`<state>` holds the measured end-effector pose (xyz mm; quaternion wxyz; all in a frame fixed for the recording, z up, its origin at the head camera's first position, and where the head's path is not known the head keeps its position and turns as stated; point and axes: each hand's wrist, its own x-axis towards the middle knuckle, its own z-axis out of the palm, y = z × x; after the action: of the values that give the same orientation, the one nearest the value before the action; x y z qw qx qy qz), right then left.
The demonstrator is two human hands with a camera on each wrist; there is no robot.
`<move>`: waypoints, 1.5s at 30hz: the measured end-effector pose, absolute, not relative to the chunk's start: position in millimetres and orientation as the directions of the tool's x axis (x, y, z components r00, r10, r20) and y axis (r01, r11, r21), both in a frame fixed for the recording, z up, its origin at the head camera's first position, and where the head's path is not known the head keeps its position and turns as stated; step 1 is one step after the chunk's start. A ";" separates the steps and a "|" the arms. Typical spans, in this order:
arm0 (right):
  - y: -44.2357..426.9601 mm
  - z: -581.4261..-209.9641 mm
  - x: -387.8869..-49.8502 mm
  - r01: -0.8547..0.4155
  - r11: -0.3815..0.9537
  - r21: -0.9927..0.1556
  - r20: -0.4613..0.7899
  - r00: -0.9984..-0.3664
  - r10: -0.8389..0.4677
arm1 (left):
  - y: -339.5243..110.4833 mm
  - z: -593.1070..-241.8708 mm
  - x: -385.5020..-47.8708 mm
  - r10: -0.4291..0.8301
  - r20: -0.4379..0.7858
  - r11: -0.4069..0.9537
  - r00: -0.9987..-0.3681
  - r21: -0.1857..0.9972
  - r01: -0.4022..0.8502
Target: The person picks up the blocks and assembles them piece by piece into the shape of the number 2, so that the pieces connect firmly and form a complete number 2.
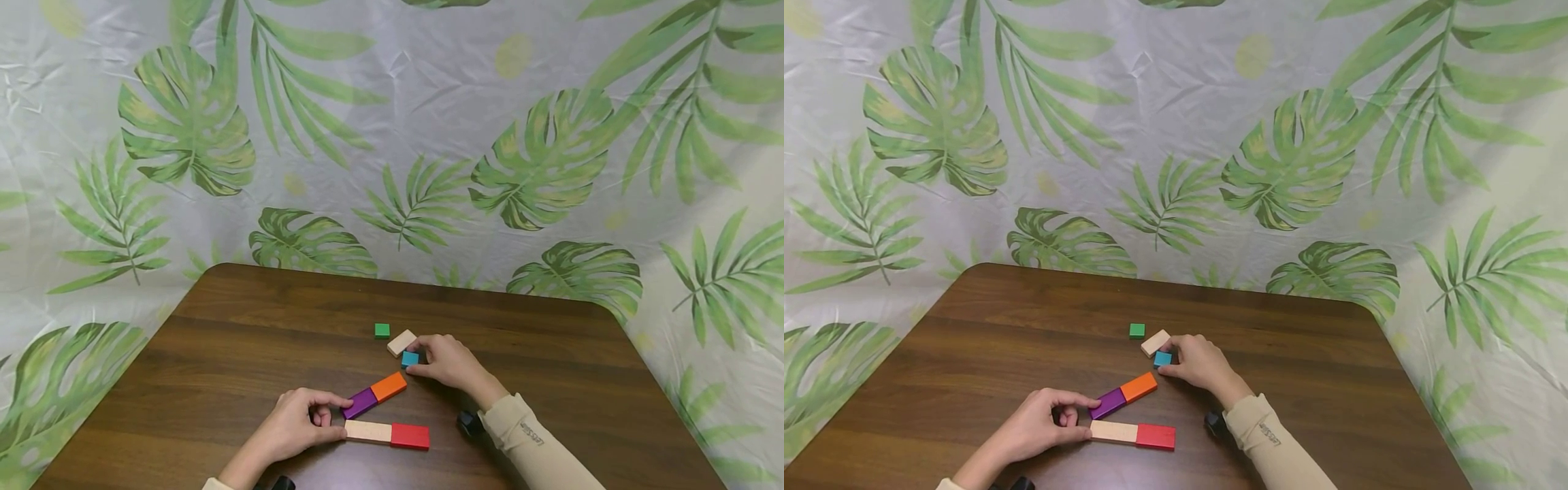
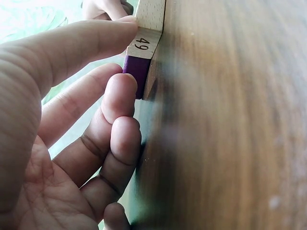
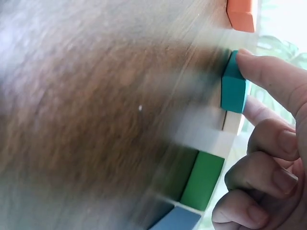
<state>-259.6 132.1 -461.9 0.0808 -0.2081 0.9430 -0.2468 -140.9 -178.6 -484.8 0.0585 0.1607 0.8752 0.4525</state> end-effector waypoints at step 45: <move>139.7 -460.9 -245.1 -0.394 0.755 -0.524 -0.042 -0.874 -0.485 | -177.4 -485.1 -140.8 0.326 0.030 0.544 -0.945 0.812 0.213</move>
<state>-245.1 139.7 -460.9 0.0878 -0.2356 0.9326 -0.2587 -140.8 -177.4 -485.1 0.0620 0.1538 0.8764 0.4521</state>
